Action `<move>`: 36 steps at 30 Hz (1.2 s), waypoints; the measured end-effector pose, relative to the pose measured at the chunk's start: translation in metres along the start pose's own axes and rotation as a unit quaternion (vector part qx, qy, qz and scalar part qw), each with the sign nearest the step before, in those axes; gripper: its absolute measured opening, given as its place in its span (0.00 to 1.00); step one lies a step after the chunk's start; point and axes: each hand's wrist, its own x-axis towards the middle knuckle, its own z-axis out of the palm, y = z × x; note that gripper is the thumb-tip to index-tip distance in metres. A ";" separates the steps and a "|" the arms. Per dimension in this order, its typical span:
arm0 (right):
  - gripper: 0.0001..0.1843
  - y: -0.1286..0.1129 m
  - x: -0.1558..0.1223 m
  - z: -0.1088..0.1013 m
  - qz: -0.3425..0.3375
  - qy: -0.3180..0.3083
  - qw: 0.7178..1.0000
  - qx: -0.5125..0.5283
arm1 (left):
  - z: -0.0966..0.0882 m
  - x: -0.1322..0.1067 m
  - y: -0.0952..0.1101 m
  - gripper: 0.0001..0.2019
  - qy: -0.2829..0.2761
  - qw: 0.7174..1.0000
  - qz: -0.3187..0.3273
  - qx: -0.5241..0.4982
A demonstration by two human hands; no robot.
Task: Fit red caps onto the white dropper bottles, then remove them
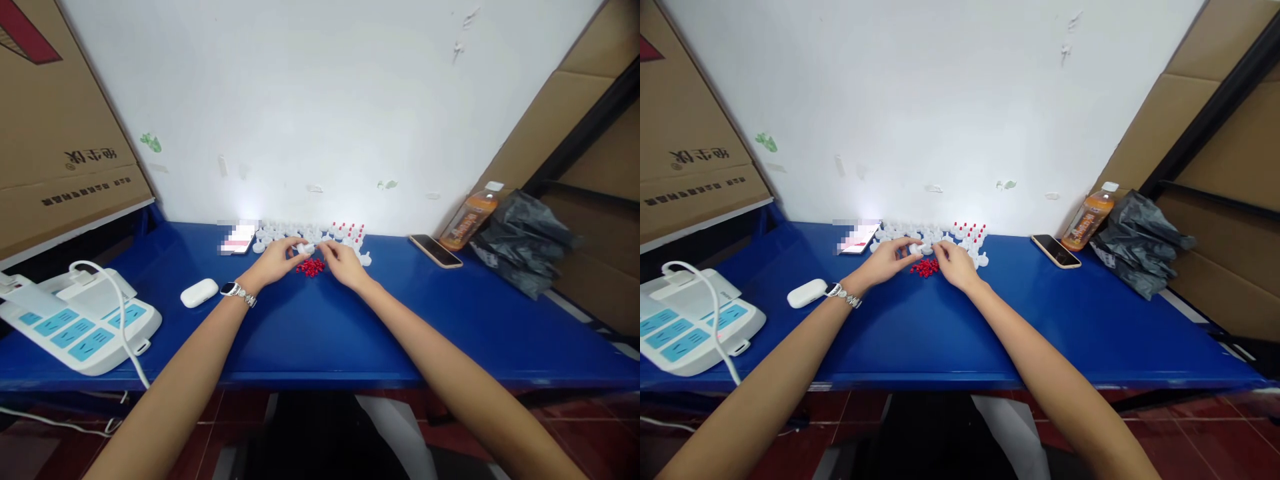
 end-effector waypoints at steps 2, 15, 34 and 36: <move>0.20 0.003 0.001 -0.001 0.001 0.020 0.997 0.081 | 0.002 0.000 0.002 0.24 -0.005 1.000 -0.001 0.001; 0.05 0.008 0.036 -0.019 0.009 0.004 1.000 -0.010 | 0.010 0.000 0.003 0.24 0.045 0.999 -0.007 0.020; 0.11 0.055 0.014 -0.075 0.090 0.080 0.986 -0.116 | 0.026 0.004 0.026 0.18 0.005 1.000 0.015 -0.006; 0.12 0.063 0.013 -0.080 0.117 0.061 0.984 -0.123 | 0.031 0.012 0.032 0.18 0.009 1.000 0.021 -0.004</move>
